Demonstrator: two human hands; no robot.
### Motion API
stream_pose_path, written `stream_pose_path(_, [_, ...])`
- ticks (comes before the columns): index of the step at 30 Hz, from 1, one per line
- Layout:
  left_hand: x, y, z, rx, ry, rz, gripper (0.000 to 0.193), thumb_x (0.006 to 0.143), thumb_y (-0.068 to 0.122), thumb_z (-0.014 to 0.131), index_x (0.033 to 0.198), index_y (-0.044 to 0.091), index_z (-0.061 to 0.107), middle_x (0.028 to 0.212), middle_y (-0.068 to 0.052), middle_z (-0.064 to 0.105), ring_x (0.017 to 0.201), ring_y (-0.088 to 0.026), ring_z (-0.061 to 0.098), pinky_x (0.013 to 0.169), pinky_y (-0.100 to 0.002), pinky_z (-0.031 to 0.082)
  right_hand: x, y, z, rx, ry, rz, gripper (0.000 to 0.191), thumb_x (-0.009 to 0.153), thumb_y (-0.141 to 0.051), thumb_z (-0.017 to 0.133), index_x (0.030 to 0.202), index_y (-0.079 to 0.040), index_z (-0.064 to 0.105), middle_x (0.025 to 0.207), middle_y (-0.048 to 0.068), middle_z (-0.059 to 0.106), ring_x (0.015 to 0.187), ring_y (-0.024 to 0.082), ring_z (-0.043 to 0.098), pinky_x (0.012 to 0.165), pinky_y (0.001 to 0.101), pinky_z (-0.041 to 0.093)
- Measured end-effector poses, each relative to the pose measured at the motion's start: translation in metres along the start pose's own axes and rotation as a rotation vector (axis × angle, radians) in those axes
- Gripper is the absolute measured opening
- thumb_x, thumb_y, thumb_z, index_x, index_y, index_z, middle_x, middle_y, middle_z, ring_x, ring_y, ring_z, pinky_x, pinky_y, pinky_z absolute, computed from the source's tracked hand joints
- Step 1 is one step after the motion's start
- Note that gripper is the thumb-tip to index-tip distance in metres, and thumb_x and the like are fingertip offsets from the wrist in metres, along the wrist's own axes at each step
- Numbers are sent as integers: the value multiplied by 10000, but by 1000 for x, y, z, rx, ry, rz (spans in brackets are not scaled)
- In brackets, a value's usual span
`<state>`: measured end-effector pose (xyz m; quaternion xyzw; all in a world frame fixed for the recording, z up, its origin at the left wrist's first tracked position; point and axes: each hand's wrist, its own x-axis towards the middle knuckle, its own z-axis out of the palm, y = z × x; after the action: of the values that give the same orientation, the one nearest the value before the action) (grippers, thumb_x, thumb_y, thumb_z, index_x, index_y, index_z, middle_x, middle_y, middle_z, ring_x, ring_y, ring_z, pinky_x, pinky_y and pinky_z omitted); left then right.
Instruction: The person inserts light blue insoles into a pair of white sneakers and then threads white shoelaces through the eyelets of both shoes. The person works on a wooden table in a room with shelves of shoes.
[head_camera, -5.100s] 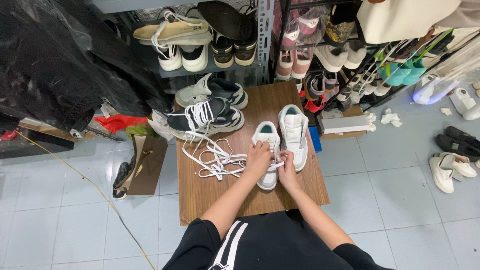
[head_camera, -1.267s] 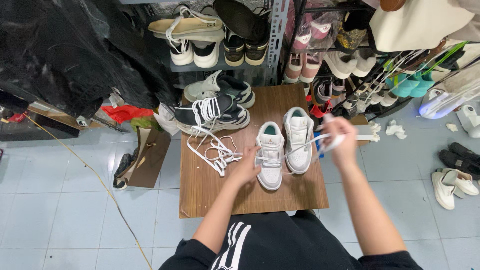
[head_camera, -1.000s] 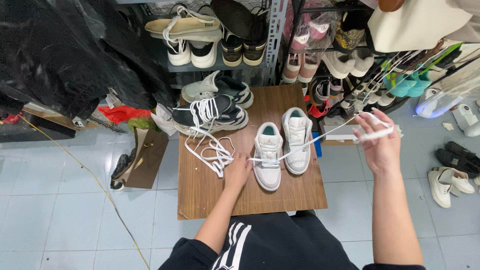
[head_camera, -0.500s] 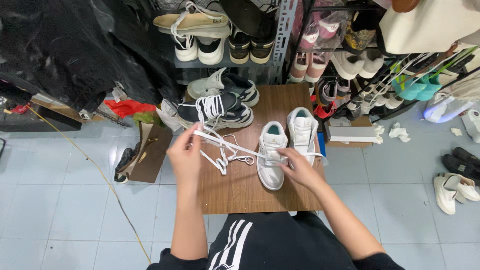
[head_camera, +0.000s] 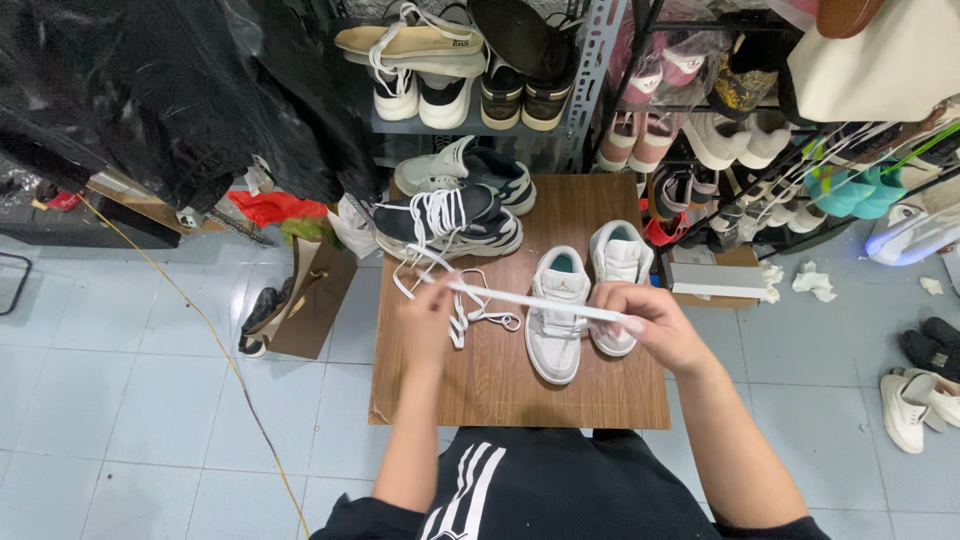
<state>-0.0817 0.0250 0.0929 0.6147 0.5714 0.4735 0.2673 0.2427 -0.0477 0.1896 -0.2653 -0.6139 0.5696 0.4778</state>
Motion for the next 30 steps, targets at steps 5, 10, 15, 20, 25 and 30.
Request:
stream_pose_path(5, [-46,-41,70,-91,-166,49,355,939,-1,598,1240,116,744,1150,-131,763,947,-267,770,811,-345,586,14,-30,30,69,-48,-11,404,1026,-345,644,775,-40,559,821,66,597,810,214,581,751,331,507])
stream_pose_path(10, [-71,-46,103,-136,-302,133,442,979,3,542,1413,43,610,1312,-244,665,1184,-388,658,973,-405,513,30,-28,56,-145,-240,-12,325,1072,-290,544,983,10,634,965,105,636,929,238,607,848,380,506])
stream_pose_path(15, [-85,-54,129,-198,-269,-42,313,1041,73,543,1333,54,655,1158,-196,668,1042,-358,676,891,-394,533,36,13,58,-897,26,170,262,1009,-224,551,1072,-17,700,1001,126,679,967,315,660,809,420,528])
stream_pose_path(20, [-85,-77,152,-704,-291,-461,282,1029,154,597,1250,14,703,981,-79,737,852,-138,709,706,-273,570,19,95,25,-1145,66,417,169,916,-162,649,1015,-54,732,989,106,689,989,327,662,830,434,540])
stream_pose_path(25, [-89,-79,148,-499,-303,-427,241,994,130,706,1162,-17,798,873,-69,624,684,-99,558,568,-259,426,-6,153,10,-1251,73,201,175,799,-86,701,964,-82,759,952,74,671,968,312,618,824,426,528])
stream_pose_path(30, [-88,-72,151,-607,-219,-404,164,934,105,734,1056,-4,753,907,-29,762,775,-50,661,692,-200,524,-6,169,12,-1362,129,110,126,741,-128,758,865,-124,777,889,32,615,952,266,562,808,405,469])
